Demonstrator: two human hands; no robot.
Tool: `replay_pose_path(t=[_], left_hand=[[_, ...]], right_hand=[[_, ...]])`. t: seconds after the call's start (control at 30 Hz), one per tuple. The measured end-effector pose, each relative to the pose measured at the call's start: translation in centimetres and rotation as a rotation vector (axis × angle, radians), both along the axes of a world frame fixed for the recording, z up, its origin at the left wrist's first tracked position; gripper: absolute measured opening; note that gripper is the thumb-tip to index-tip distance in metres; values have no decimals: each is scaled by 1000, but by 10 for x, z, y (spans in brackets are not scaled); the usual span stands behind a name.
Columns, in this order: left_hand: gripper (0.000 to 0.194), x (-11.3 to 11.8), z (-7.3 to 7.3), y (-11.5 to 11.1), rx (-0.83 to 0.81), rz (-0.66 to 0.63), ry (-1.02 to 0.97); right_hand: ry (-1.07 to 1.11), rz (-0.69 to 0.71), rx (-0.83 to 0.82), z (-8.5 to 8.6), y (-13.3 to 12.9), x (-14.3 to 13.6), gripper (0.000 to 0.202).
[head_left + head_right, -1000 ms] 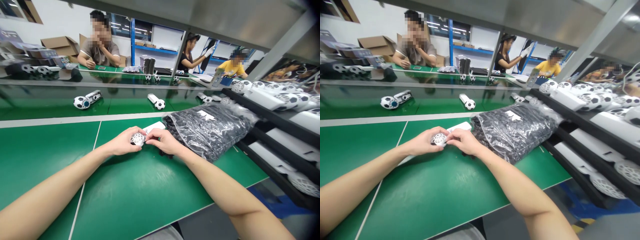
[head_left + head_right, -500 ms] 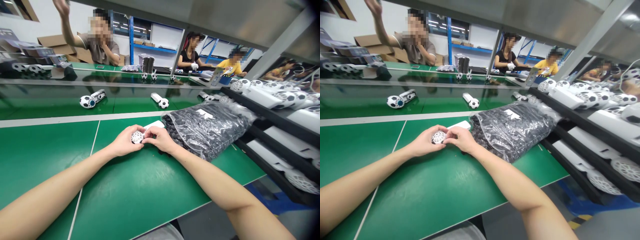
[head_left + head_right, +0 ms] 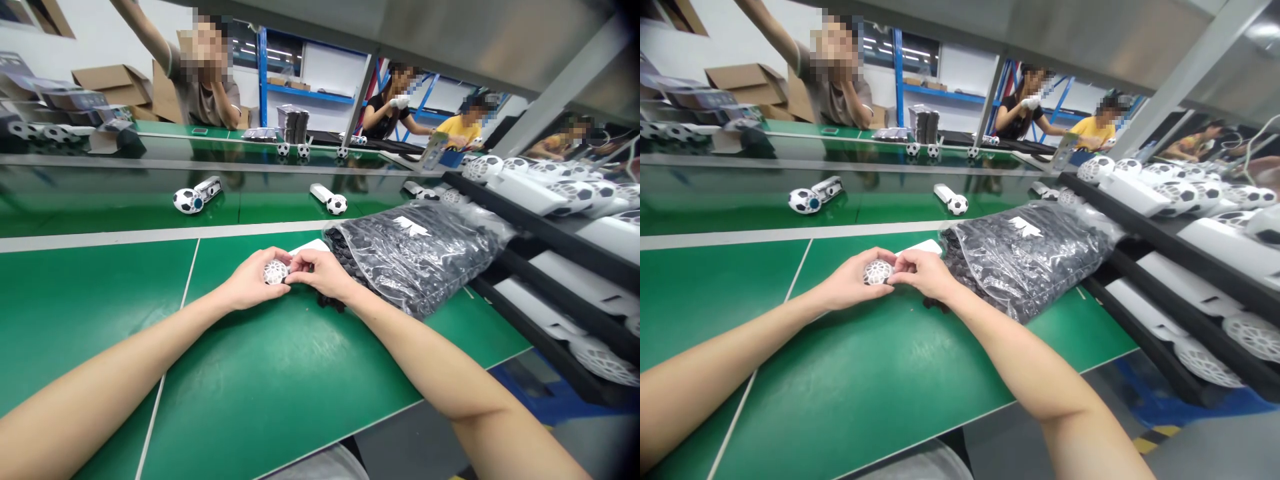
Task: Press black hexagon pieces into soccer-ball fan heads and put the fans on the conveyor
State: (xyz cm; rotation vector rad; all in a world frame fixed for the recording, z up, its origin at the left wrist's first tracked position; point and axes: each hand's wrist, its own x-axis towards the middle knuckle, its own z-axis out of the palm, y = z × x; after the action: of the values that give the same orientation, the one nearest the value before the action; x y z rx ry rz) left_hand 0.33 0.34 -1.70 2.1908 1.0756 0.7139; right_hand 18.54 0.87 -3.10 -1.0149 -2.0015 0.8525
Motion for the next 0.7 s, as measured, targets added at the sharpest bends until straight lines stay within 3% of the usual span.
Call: replay_pose_path(t=[0.5,0.7], left_hand=[[37,5,1,-1,-37,57,-49],[38,2,2,0,-28,18,-26]], right_hand=[[-42,-31,-37,-1,5,-3,23],[-50,-18,49,-4,4,-1,22]])
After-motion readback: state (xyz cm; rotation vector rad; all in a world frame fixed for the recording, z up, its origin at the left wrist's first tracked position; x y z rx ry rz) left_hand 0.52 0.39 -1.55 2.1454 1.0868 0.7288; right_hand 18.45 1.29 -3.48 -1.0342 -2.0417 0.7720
